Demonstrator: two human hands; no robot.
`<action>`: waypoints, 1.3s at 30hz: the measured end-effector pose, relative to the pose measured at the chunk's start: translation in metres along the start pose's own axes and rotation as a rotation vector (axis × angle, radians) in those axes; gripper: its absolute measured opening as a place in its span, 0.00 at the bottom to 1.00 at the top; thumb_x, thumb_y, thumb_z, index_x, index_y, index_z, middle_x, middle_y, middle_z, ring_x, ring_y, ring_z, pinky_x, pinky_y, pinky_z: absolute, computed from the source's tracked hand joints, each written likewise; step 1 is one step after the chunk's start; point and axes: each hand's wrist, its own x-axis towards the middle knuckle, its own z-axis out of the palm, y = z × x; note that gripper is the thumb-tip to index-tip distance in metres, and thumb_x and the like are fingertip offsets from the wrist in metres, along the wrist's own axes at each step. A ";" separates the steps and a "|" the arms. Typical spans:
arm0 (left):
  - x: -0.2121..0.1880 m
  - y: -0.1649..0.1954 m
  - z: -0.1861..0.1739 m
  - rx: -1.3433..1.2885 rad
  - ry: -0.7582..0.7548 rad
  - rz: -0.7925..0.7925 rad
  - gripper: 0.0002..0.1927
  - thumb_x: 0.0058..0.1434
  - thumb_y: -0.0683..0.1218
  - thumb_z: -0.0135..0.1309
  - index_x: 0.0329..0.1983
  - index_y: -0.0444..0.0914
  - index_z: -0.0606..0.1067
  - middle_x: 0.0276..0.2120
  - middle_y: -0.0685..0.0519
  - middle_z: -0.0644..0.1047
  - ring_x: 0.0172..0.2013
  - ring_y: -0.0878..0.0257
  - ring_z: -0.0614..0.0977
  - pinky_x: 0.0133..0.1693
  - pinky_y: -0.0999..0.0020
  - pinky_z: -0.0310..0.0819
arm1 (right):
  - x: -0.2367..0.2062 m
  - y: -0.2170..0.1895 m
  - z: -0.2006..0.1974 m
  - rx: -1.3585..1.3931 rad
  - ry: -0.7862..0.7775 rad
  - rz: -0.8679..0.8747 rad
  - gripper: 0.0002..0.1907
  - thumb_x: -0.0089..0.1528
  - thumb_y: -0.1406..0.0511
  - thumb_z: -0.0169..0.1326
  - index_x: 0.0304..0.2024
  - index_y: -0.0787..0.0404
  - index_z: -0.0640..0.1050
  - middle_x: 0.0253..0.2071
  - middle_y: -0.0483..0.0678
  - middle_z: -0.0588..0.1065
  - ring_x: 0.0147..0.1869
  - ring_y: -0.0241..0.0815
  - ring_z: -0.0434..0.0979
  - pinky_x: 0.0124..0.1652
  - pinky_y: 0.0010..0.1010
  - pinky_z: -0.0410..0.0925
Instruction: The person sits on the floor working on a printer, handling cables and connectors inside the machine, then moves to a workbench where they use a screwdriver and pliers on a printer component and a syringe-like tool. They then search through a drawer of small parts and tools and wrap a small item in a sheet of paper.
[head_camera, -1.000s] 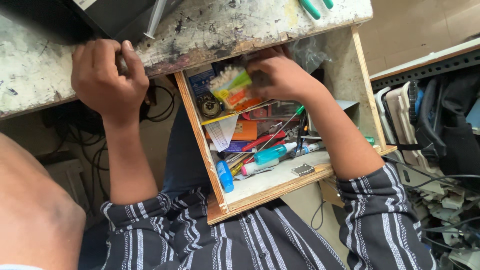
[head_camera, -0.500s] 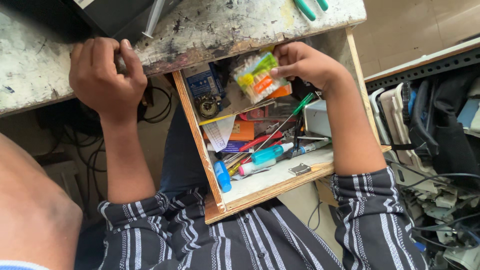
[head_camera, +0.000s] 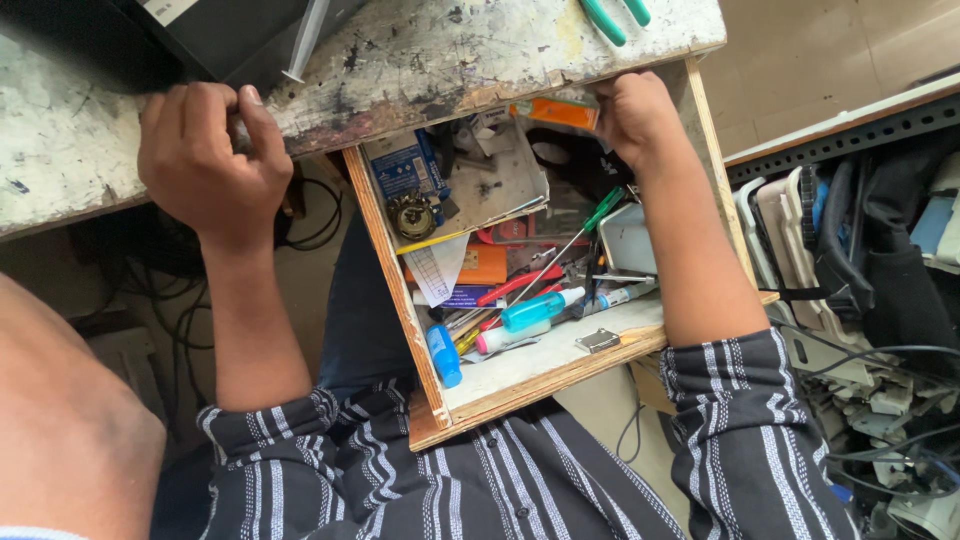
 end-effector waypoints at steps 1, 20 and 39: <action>0.000 0.001 0.000 0.003 0.001 -0.002 0.10 0.68 0.40 0.55 0.30 0.38 0.69 0.26 0.53 0.69 0.33 0.54 0.73 0.36 0.58 0.65 | -0.006 -0.007 0.002 -0.053 0.010 0.021 0.18 0.60 0.68 0.49 0.53 0.64 0.75 0.49 0.49 0.80 0.51 0.43 0.84 0.45 0.45 0.82; 0.000 0.005 -0.003 -0.025 -0.016 -0.024 0.08 0.68 0.40 0.54 0.32 0.38 0.71 0.28 0.52 0.70 0.35 0.52 0.74 0.38 0.58 0.67 | -0.084 -0.060 0.044 -1.826 0.191 -0.235 0.15 0.49 0.49 0.71 0.31 0.48 0.87 0.29 0.49 0.81 0.35 0.53 0.81 0.37 0.43 0.72; -0.006 -0.010 0.006 0.022 -0.027 0.085 0.09 0.69 0.38 0.53 0.32 0.38 0.70 0.29 0.53 0.70 0.35 0.55 0.74 0.38 0.60 0.66 | -0.056 -0.060 -0.016 -1.717 0.214 -0.035 0.17 0.49 0.51 0.74 0.34 0.50 0.87 0.32 0.47 0.81 0.37 0.48 0.82 0.41 0.41 0.72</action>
